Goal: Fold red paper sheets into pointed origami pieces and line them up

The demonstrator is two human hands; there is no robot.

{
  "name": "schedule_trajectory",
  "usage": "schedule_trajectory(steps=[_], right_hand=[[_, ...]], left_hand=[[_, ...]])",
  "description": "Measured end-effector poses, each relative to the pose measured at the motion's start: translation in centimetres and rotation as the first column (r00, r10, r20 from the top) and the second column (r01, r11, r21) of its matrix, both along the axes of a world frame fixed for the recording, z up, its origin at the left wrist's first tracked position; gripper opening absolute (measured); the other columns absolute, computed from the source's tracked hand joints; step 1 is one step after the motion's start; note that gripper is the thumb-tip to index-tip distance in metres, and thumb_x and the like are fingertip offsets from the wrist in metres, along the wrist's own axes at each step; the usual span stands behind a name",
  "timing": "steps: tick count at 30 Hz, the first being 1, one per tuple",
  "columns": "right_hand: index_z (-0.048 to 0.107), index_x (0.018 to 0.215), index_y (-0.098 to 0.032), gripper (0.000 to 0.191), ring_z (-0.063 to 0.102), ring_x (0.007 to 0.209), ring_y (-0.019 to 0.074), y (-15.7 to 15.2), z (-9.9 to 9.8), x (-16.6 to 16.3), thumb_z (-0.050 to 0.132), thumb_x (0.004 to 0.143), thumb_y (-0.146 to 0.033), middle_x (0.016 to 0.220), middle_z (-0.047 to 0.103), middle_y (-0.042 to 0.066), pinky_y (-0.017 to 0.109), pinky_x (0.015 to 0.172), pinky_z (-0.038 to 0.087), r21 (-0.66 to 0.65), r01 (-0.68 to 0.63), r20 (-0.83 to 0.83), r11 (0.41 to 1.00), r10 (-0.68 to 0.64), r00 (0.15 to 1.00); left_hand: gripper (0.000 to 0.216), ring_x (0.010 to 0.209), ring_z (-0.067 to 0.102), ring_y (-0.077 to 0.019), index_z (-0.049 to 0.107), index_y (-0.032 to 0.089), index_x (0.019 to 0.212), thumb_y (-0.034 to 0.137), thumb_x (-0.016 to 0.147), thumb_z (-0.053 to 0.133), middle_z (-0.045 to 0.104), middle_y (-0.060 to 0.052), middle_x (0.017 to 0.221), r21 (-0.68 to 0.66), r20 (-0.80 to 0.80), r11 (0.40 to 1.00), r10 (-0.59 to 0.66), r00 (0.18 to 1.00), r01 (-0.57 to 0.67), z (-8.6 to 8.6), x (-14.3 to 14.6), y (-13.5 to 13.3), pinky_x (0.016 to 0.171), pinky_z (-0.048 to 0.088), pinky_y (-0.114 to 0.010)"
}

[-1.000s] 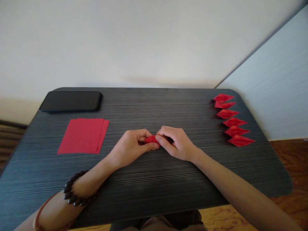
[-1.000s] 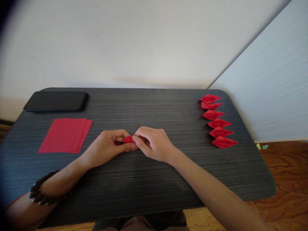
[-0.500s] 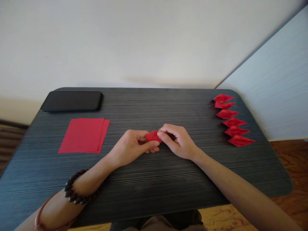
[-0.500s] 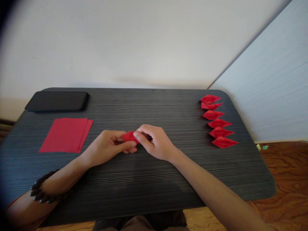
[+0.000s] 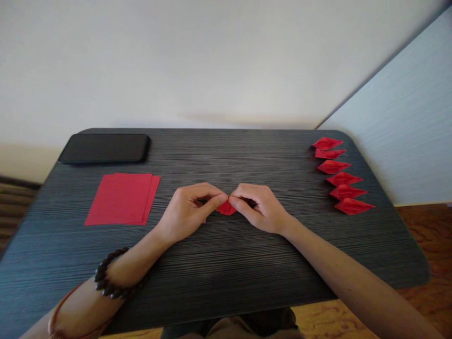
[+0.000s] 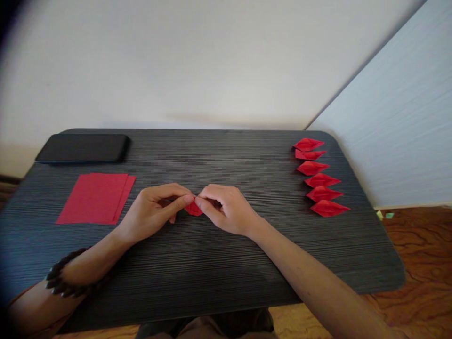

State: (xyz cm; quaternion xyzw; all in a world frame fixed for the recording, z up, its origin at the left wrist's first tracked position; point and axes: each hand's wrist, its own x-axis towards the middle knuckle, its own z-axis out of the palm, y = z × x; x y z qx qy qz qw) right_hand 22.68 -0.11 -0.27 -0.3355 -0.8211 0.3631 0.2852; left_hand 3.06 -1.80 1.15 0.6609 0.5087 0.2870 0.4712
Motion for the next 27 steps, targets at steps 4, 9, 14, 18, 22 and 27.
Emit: schedule_trajectory(steps=[4, 9, 14, 18, 22, 27], right_hand=[[0.061, 0.078, -0.017, 0.021, 0.049, 0.061, 0.0093, -0.1, 0.1, -0.2, 0.046, 0.091, -0.024, 0.067, 0.055, -0.001, 0.023, 0.059, 0.037, 0.049, 0.066, -0.017, 0.997, -0.065, 0.998], [0.061, 0.076, -0.016, 0.021, 0.049, 0.06, 0.009, -0.4, 0.1, -0.4, 0.047, 0.091, -0.022, 0.067, 0.055, -0.001, 0.023, 0.059, 0.038, 0.073, 0.112, -0.042, 0.991, -0.109, 0.993], [0.06, 0.075, -0.016, 0.019, 0.05, 0.059, 0.0092, -0.4, 0.0, -0.4, 0.048, 0.089, -0.021, 0.066, 0.056, -0.001, 0.023, 0.057, 0.038, 0.07, 0.18, -0.05, 0.981, -0.177, 0.983], [0.06, 0.074, -0.016, 0.021, 0.048, 0.055, 0.0081, -0.3, 0.0, -0.3, 0.048, 0.09, -0.022, 0.063, 0.055, -0.002, 0.022, 0.054, 0.037, 0.076, 0.232, -0.053, 0.97, -0.228, 0.972], [0.062, 0.078, -0.016, 0.02, 0.051, 0.057, 0.0081, -0.3, -0.2, -0.2, 0.05, 0.091, -0.025, 0.067, 0.06, -0.001, 0.022, 0.056, 0.039, 0.084, 0.267, -0.072, 0.96, -0.261, 0.963], [0.066, 0.086, -0.017, 0.018, 0.054, 0.045, 0.0052, -0.4, -0.8, 0.0, 0.054, 0.089, -0.031, 0.068, 0.065, -0.002, 0.02, 0.047, 0.042, -0.036, 0.328, -0.114, 0.944, -0.329, 0.937]], left_hand=[[0.025, 0.064, 0.058, -0.0124, 0.072, 0.018, 0.084, 0.039, 0.084, 0.058, 0.069, -0.003, 0.081, -0.01, 0.049, 0.997, 0.075, 0.996, -0.074, 0.1, 0.2, -0.2, 0.046, 0.043, -0.019], [0.024, 0.062, 0.057, -0.0111, 0.071, 0.018, 0.084, 0.038, 0.084, 0.059, 0.068, -0.001, 0.078, -0.028, 0.08, 0.993, 0.118, 0.99, -0.116, 0.2, 0.5, -0.4, 0.048, 0.046, -0.019], [0.024, 0.06, 0.058, -0.0105, 0.07, 0.016, 0.085, 0.038, 0.083, 0.06, 0.067, -0.002, 0.081, -0.048, 0.069, 0.991, 0.127, 0.99, -0.123, 0.1, 0.6, -0.3, 0.051, 0.049, -0.019], [0.024, 0.06, 0.059, -0.0104, 0.071, 0.017, 0.085, 0.038, 0.082, 0.061, 0.069, -0.001, 0.082, -0.071, 0.095, 0.987, 0.149, 0.984, -0.143, 0.2, 0.4, -0.2, 0.053, 0.052, -0.019], [0.024, 0.063, 0.063, -0.0121, 0.073, 0.019, 0.088, 0.04, 0.079, 0.065, 0.071, -0.001, 0.084, -0.112, 0.156, 0.965, 0.254, 0.955, -0.238, -0.2, 0.3, -0.1, 0.057, 0.056, -0.021], [0.02, 0.077, 0.068, -0.0162, 0.074, 0.022, 0.087, 0.038, 0.077, 0.068, 0.073, -0.001, 0.09, -0.142, 0.297, 0.905, 0.426, 0.855, -0.401, -0.9, 0.3, 0.2, 0.063, 0.06, -0.023]])
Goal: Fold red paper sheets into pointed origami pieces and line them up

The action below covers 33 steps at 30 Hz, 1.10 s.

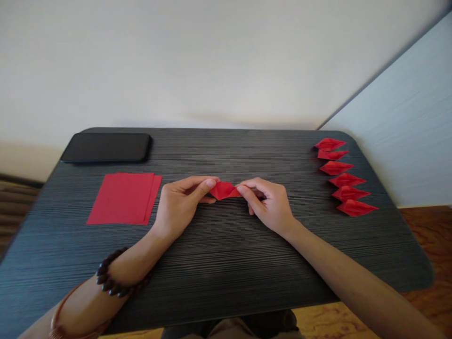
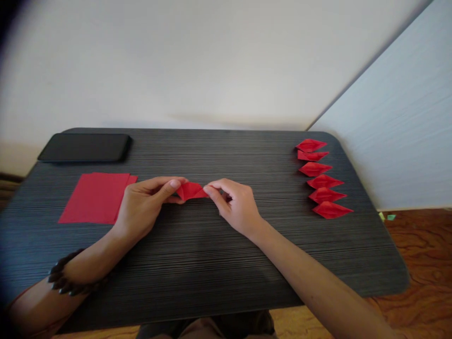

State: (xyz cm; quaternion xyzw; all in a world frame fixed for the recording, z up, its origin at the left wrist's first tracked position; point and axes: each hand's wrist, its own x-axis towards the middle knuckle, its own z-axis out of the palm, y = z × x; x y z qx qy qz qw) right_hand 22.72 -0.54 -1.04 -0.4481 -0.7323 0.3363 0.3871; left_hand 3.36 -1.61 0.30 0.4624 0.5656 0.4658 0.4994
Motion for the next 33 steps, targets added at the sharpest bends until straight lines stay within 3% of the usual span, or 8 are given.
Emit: schedule_trajectory(steps=[7, 16, 21, 25, 28, 33], right_hand=[[0.066, 0.091, -0.018, 0.016, 0.061, 0.044, 0.0075, 0.2, -0.1, 0.3, 0.056, 0.088, -0.03, 0.061, 0.065, -0.003, 0.018, 0.046, 0.047, -0.071, 0.027, -0.063, 0.997, -0.032, 0.998], [0.064, 0.092, -0.019, 0.011, 0.066, 0.053, 0.0094, 0.0, 0.1, 0.3, 0.057, 0.088, -0.027, 0.061, 0.068, -0.003, 0.019, 0.055, 0.05, -0.04, 0.093, -0.123, 0.995, -0.097, 0.988], [0.064, 0.09, -0.019, 0.008, 0.068, 0.057, 0.0098, 0.0, -0.1, 0.4, 0.059, 0.086, -0.024, 0.063, 0.07, -0.003, 0.019, 0.059, 0.052, 0.04, 0.107, -0.087, 0.993, -0.103, 0.991], [0.065, 0.087, -0.02, 0.007, 0.068, 0.059, 0.01, 0.1, -0.1, 0.6, 0.06, 0.084, -0.023, 0.07, 0.072, -0.002, 0.02, 0.06, 0.053, 0.144, 0.11, -0.004, 0.983, -0.111, 0.994], [0.065, 0.087, -0.02, 0.006, 0.068, 0.061, 0.0102, 0.2, -0.1, 0.7, 0.06, 0.084, -0.021, 0.074, 0.072, -0.001, 0.02, 0.06, 0.053, 0.188, 0.07, 0.049, 0.98, -0.081, 0.996], [0.057, 0.099, -0.021, 0.015, 0.068, 0.065, 0.0097, 0.4, -0.3, 0.9, 0.059, 0.084, -0.02, 0.081, 0.072, -0.001, 0.02, 0.065, 0.054, 0.175, -0.036, 0.061, 0.984, 0.026, 0.998]], left_hand=[[0.017, 0.091, 0.068, -0.0182, 0.072, 0.018, 0.087, 0.032, 0.079, 0.068, 0.071, -0.004, 0.105, -0.042, 0.17, 0.999, 0.001, 0.985, 0.006, -0.1, -0.2, 0.3, 0.077, 0.059, -0.026], [0.017, 0.096, 0.066, -0.0153, 0.065, 0.014, 0.078, 0.028, 0.087, 0.059, 0.071, -0.005, 0.094, -0.02, 0.397, 0.999, -0.035, 0.917, 0.047, 0.0, 0.1, 0.2, 0.085, 0.055, -0.025], [0.014, 0.085, 0.069, -0.016, 0.059, 0.016, 0.089, 0.029, 0.084, 0.062, 0.071, -0.006, 0.099, 0.057, 0.204, 0.993, -0.114, 0.972, 0.105, -0.1, -0.2, 0.3, 0.078, 0.058, -0.029], [0.027, 0.095, 0.067, -0.0174, 0.055, 0.019, 0.099, 0.021, 0.077, 0.07, 0.067, -0.006, 0.112, 0.16, 0.087, 0.96, -0.247, 0.965, 0.232, -0.4, -0.5, 0.3, 0.084, 0.056, -0.031], [0.032, 0.094, 0.068, -0.018, 0.052, 0.019, 0.092, 0.02, 0.07, 0.076, 0.064, -0.006, 0.118, 0.143, 0.015, 0.947, -0.293, 0.956, 0.288, -0.6, -0.8, 0.3, 0.086, 0.056, -0.033], [0.019, 0.094, 0.068, -0.019, 0.057, 0.016, 0.078, 0.025, 0.073, 0.073, 0.066, -0.007, 0.116, 0.079, -0.125, 0.944, -0.31, 0.943, 0.321, -0.7, -1.2, 0.3, 0.089, 0.054, -0.033]])
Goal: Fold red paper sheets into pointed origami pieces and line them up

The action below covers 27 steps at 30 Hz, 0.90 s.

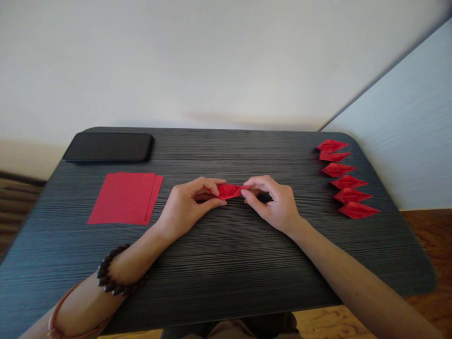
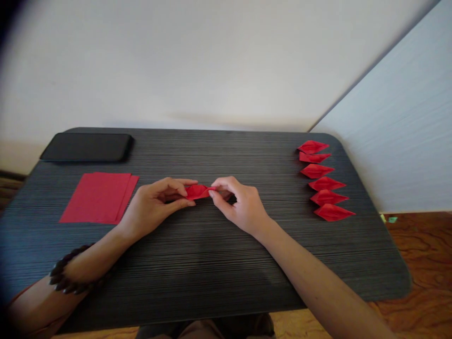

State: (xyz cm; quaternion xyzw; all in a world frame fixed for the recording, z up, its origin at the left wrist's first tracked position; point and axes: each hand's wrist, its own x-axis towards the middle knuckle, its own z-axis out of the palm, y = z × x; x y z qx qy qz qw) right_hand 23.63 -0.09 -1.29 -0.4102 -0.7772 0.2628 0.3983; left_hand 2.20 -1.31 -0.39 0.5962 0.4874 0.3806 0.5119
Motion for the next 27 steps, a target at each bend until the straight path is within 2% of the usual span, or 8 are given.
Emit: schedule_trajectory(steps=[4, 7, 10, 15, 20, 24, 27], right_hand=[[0.053, 0.108, -0.023, 0.022, 0.065, 0.062, 0.0077, 0.3, 0.11, 0.47, 0.058, 0.086, -0.022, 0.089, 0.07, -0.001, 0.02, 0.063, 0.052, 0.082, -0.109, 0.132, 0.991, 0.097, 0.986], [0.056, 0.098, -0.022, 0.011, 0.063, 0.065, 0.0078, 0.48, 0.28, 0.64, 0.057, 0.087, -0.026, 0.096, 0.069, 0.001, 0.021, 0.062, 0.049, 0.124, -0.172, 0.219, 0.977, 0.142, 0.965], [0.057, 0.09, -0.021, 0.007, 0.064, 0.071, 0.0102, 0.52, 0.33, 0.59, 0.055, 0.089, -0.028, 0.098, 0.07, 0.002, 0.022, 0.063, 0.048, 0.111, -0.158, 0.245, 0.981, 0.127, 0.961], [0.057, 0.082, -0.021, 0.009, 0.063, 0.067, 0.0111, 0.25, 0.43, 0.2, 0.054, 0.088, -0.027, 0.091, 0.071, 0.001, 0.025, 0.062, 0.048, 0.014, -0.079, 0.163, 0.997, 0.076, 0.984], [0.056, 0.081, -0.022, 0.008, 0.065, 0.073, 0.0139, 0.05, 0.62, -0.21, 0.054, 0.088, -0.026, 0.088, 0.071, 0.001, 0.028, 0.069, 0.05, -0.046, -0.034, 0.095, 0.998, 0.038, 0.995], [0.055, 0.081, -0.021, 0.006, 0.065, 0.075, 0.0144, 0.19, 0.48, -0.05, 0.056, 0.086, -0.024, 0.086, 0.07, 0.002, 0.028, 0.071, 0.05, -0.047, -0.029, 0.081, 0.998, 0.033, 0.996], [0.056, 0.081, -0.021, 0.007, 0.065, 0.076, 0.0141, 0.37, 0.35, 0.25, 0.057, 0.086, -0.024, 0.085, 0.07, 0.002, 0.028, 0.072, 0.049, -0.039, -0.044, 0.085, 0.998, 0.047, 0.995]], left_hand=[[0.017, 0.098, 0.066, -0.0203, 0.061, 0.016, 0.071, 0.027, 0.072, 0.074, 0.066, -0.006, 0.116, 0.004, -0.017, 1.0, 0.008, 1.0, -0.008, 0.1, -0.12, -0.03, 0.091, 0.053, -0.033], [0.017, 0.1, 0.066, -0.0218, 0.062, 0.016, 0.07, 0.028, 0.071, 0.074, 0.066, -0.007, 0.117, -0.012, -0.022, 0.999, 0.032, 0.999, -0.032, 0.08, -0.17, -0.1, 0.092, 0.052, -0.036], [0.019, 0.094, 0.068, -0.0225, 0.063, 0.016, 0.071, 0.031, 0.069, 0.075, 0.069, -0.007, 0.109, -0.02, -0.055, 0.998, 0.059, 0.997, -0.06, 0.04, -0.17, -0.17, 0.09, 0.053, -0.039], [0.019, 0.089, 0.068, -0.0218, 0.062, 0.017, 0.069, 0.032, 0.071, 0.073, 0.073, -0.006, 0.095, 0.012, -0.065, 0.989, 0.149, 0.987, -0.148, 0.24, 0.15, -0.28, 0.083, 0.054, -0.036], [0.02, 0.08, 0.069, -0.0194, 0.062, 0.016, 0.067, 0.031, 0.069, 0.075, 0.073, -0.005, 0.088, -0.018, -0.035, 0.982, 0.187, 0.982, -0.188, 0.27, 0.36, -0.31, 0.074, 0.054, -0.031], [0.021, 0.069, 0.067, -0.0163, 0.062, 0.017, 0.075, 0.032, 0.069, 0.076, 0.072, -0.002, 0.074, -0.057, -0.049, 0.989, 0.135, 0.99, -0.137, 0.1, 0.13, -0.02, 0.067, 0.052, -0.027], [0.024, 0.065, 0.067, -0.0147, 0.06, 0.019, 0.083, 0.031, 0.069, 0.075, 0.071, 0.0, 0.072, -0.074, -0.029, 0.994, 0.08, 0.996, -0.082, 0.08, -0.02, 0.26, 0.067, 0.052, -0.026]])
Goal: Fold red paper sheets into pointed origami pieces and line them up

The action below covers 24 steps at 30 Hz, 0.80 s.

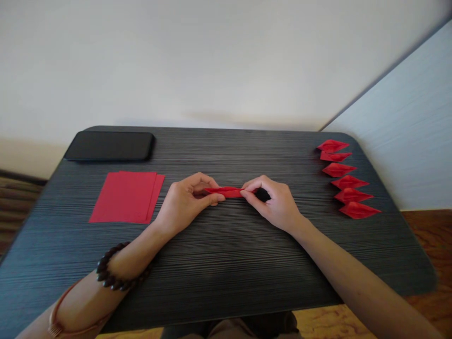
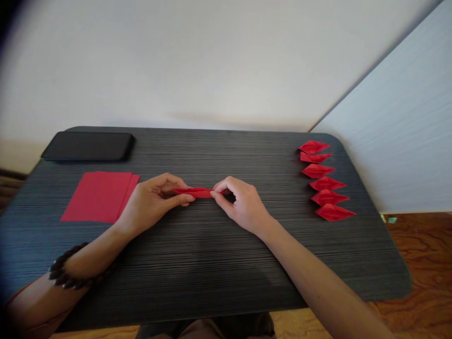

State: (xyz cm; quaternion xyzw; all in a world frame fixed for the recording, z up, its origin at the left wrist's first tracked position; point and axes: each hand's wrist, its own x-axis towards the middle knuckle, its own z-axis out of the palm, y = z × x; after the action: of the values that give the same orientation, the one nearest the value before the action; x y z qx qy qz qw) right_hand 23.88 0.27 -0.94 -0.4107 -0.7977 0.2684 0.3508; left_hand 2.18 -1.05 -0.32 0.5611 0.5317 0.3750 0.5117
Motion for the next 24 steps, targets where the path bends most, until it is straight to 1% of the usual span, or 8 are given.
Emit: schedule_trajectory(steps=[2, 6, 9, 13, 18, 22, 24], right_hand=[[0.056, 0.081, -0.021, 0.007, 0.065, 0.078, 0.0143, 0.08, -0.03, 0.1, 0.057, 0.087, -0.026, 0.086, 0.07, 0.001, 0.028, 0.073, 0.049, 0.003, -0.01, 0.003, 1.0, 0.01, 1.0], [0.056, 0.082, -0.022, 0.011, 0.065, 0.081, 0.0154, 0.09, -0.1, -0.03, 0.059, 0.086, -0.032, 0.09, 0.07, 0.002, 0.03, 0.075, 0.049, 0.009, -0.03, 0.04, 1.0, 0.03, 0.999], [0.056, 0.081, -0.022, 0.016, 0.064, 0.078, 0.0158, 0.02, -0.25, -0.17, 0.062, 0.084, -0.036, 0.086, 0.07, 0.001, 0.03, 0.073, 0.048, 0.032, -0.025, 0.066, 0.999, 0.023, 0.998], [0.056, 0.078, -0.022, 0.013, 0.064, 0.071, 0.0145, -0.11, -0.36, -0.27, 0.062, 0.084, -0.032, 0.078, 0.069, 0.0, 0.029, 0.069, 0.049, 0.006, 0.04, 0.024, 0.999, -0.04, 0.999], [0.056, 0.076, -0.022, 0.015, 0.065, 0.07, 0.0155, -0.22, -0.29, -0.46, 0.064, 0.082, -0.033, 0.076, 0.068, -0.001, 0.03, 0.068, 0.049, -0.063, 0.094, -0.014, 0.994, -0.095, 0.995], [0.054, 0.086, -0.023, 0.016, 0.067, 0.074, 0.0152, -0.1, -0.19, -0.55, 0.065, 0.081, -0.034, 0.08, 0.068, -0.002, 0.03, 0.073, 0.049, -0.159, 0.058, -0.088, 0.986, -0.072, 0.994], [0.055, 0.092, -0.024, 0.015, 0.066, 0.076, 0.0154, 0.04, -0.06, -0.55, 0.064, 0.083, -0.032, 0.08, 0.068, -0.002, 0.031, 0.076, 0.048, -0.174, 0.023, -0.078, 0.984, -0.037, 0.996]], left_hand=[[0.027, 0.069, 0.068, -0.0153, 0.059, 0.019, 0.085, 0.03, 0.068, 0.076, 0.072, -0.001, 0.078, 0.009, 0.009, 1.0, -0.006, 1.0, 0.006, 0.0, -0.02, 0.1, 0.07, 0.053, -0.027], [0.027, 0.082, 0.068, -0.0186, 0.061, 0.018, 0.086, 0.03, 0.067, 0.077, 0.072, -0.003, 0.087, 0.038, 0.01, 0.999, 0.021, 1.0, -0.022, -0.05, 0.03, 0.0, 0.078, 0.053, -0.031], [0.024, 0.083, 0.068, -0.0191, 0.062, 0.018, 0.085, 0.03, 0.069, 0.075, 0.073, -0.003, 0.088, 0.043, 0.006, 0.999, 0.03, 1.0, -0.031, -0.08, 0.06, -0.18, 0.081, 0.053, -0.033], [0.02, 0.079, 0.069, -0.0182, 0.065, 0.019, 0.081, 0.031, 0.069, 0.075, 0.074, -0.003, 0.085, 0.037, 0.002, 0.997, 0.069, 0.998, -0.069, 0.06, 0.13, -0.35, 0.077, 0.054, -0.031], [0.019, 0.073, 0.068, -0.0188, 0.066, 0.019, 0.074, 0.033, 0.066, 0.077, 0.074, -0.003, 0.08, 0.017, -0.027, 0.993, 0.114, 0.993, -0.114, 0.4, 0.15, -0.26, 0.069, 0.053, -0.029], [0.019, 0.068, 0.067, -0.0181, 0.066, 0.02, 0.072, 0.035, 0.067, 0.077, 0.073, -0.001, 0.074, -0.006, -0.059, 0.996, 0.088, 0.994, -0.089, 0.65, 0.01, 0.02, 0.062, 0.05, -0.026], [0.019, 0.066, 0.066, -0.0175, 0.066, 0.021, 0.078, 0.036, 0.07, 0.074, 0.073, -0.001, 0.073, -0.006, -0.091, 0.999, 0.042, 0.995, -0.043, 0.71, -0.09, 0.14, 0.061, 0.049, -0.026]])
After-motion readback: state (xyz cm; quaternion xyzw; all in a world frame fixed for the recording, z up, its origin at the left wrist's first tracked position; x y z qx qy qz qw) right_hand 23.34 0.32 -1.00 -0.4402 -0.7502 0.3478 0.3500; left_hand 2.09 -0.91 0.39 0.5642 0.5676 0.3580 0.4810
